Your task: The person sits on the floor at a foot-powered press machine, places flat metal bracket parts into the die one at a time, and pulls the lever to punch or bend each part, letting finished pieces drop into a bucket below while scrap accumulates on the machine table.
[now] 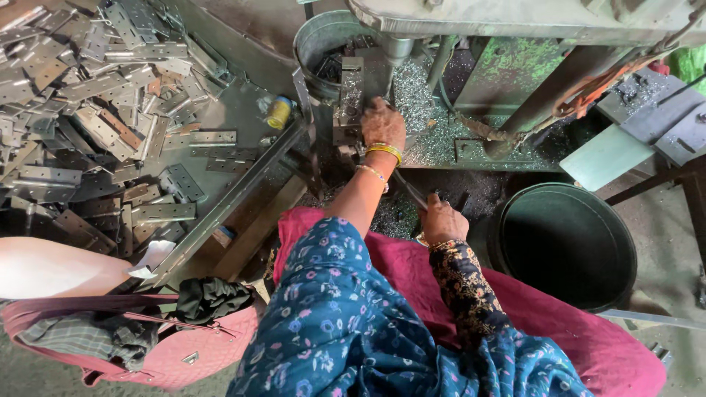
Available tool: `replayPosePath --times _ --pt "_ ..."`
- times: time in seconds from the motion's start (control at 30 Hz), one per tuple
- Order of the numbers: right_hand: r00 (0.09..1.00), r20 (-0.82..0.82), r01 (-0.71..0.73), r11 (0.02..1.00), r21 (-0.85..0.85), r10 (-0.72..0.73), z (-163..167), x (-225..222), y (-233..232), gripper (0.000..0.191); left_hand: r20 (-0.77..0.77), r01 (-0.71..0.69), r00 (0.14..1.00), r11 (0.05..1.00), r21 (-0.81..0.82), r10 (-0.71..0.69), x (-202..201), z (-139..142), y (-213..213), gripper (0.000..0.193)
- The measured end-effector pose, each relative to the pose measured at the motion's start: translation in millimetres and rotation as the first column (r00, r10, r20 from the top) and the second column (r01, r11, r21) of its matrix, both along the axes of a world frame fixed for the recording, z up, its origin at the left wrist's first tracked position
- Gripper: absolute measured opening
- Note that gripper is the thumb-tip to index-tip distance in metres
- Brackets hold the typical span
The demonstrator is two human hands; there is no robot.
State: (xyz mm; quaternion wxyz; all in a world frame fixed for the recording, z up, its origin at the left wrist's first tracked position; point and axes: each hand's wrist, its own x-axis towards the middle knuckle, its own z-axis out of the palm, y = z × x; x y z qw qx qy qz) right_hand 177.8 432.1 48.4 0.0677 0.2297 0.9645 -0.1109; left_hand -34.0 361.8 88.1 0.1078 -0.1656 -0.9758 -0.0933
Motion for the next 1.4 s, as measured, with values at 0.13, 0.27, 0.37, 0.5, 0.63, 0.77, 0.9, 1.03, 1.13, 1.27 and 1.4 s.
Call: replayPosePath --times 0.13,0.27,0.37,0.5,0.63,0.77,0.9,1.03,1.13,1.27,1.4 --pt "1.0 0.03 0.01 0.999 -0.03 -0.009 2 0 -2 0.031 -0.077 0.051 0.996 0.99 0.134 -0.041 12 -31 -40 0.042" --pt "0.999 0.051 -0.004 1.0 0.016 0.003 1 -9 -2 0.031 -0.238 0.162 0.961 0.985 0.057 -0.144 23 -47 -68 0.062" --pt "0.999 0.025 -0.034 0.996 0.081 0.032 -6 -12 2 0.029 -0.162 0.127 0.981 0.981 0.145 -0.103 10 -46 -57 0.062" --pt "0.999 -0.022 -0.032 0.998 0.051 0.033 -32 -4 10 0.03 -0.094 0.041 0.995 0.995 0.085 -0.033 -15 -41 -36 0.057" --pt "0.998 -0.052 -0.039 0.998 -0.04 0.037 -61 8 10 0.034 -0.149 0.07 0.987 0.99 0.12 -0.052 -14 -46 -40 0.055" --pt "0.998 -0.054 -0.033 0.999 -0.04 0.03 -65 8 12 0.032 -0.174 0.098 0.982 0.99 0.105 -0.078 -3 -52 -51 0.048" --pt "0.993 -0.107 -0.042 0.998 0.048 0.047 -70 0 23 0.03 -0.176 0.087 0.981 0.995 0.044 -0.078 0 -51 -51 0.038" --pt "0.998 -0.054 -0.044 0.994 -0.101 0.039 -106 4 24 0.04 -0.204 0.101 0.975 0.992 0.07 -0.085 5 -47 -54 0.051" --pt "0.999 -0.035 0.006 0.994 -0.107 -0.01 -124 8 19 0.04 -0.189 0.115 0.977 0.992 0.06 -0.102 11 -41 -59 0.048" --pt "0.999 -0.039 -0.027 0.997 -0.077 0.024 -101 2 20 0.036 -0.091 0.102 0.99 0.994 -0.044 -0.106 4 -28 -54 0.044" --pt "0.996 -0.078 -0.038 0.999 0.039 0.041 -62 -2 20 0.03 -0.074 0.036 0.996 0.995 -0.096 -0.043 -14 -23 -38 0.036"
